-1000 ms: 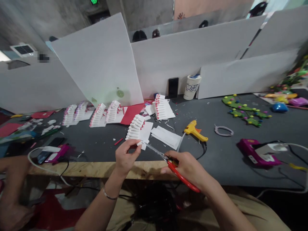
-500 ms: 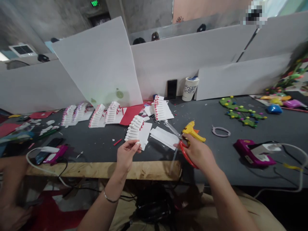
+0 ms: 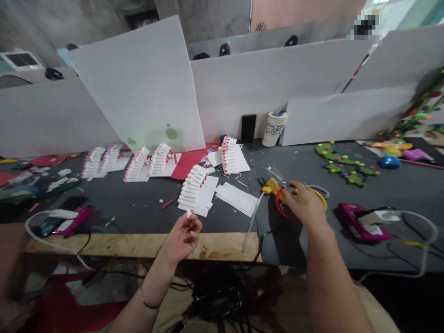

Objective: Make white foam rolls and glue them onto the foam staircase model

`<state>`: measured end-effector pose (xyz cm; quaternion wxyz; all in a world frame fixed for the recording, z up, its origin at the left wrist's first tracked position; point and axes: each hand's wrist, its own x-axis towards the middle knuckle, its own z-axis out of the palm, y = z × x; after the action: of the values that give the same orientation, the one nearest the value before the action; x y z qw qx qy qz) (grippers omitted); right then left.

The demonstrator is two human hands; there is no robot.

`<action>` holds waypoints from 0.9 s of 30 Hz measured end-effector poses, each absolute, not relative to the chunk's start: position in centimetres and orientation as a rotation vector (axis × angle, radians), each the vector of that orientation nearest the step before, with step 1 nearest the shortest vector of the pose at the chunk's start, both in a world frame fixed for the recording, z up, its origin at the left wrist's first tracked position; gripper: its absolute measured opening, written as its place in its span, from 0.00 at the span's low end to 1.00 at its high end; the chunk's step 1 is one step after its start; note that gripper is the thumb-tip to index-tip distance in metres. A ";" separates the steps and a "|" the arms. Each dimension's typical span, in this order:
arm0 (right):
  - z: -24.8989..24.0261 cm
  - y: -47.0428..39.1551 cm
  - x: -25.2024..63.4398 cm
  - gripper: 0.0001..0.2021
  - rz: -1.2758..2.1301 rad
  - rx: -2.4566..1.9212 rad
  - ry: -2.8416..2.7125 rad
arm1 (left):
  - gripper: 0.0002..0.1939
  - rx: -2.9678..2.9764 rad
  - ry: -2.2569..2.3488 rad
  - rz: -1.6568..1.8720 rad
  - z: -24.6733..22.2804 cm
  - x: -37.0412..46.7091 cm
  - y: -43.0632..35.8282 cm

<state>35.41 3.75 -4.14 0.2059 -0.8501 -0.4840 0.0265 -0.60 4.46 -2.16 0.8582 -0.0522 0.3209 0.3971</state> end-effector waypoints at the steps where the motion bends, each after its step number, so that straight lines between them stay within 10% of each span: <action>1: -3.8 3.7 35.9 0.22 0.107 -2.400 -1.291 | 0.09 -0.112 0.667 0.837 -2.4 -0.8 4.5; 27: -6.4 6.9 34.3 0.16 -0.140 -2.472 -1.889 | 0.03 -0.136 0.613 0.855 -2.6 0.2 3.9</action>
<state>34.26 6.91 -6.44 0.0136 -0.7937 -0.6065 -0.0449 0.25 3.88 -2.64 0.8625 -0.0650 0.2925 0.4077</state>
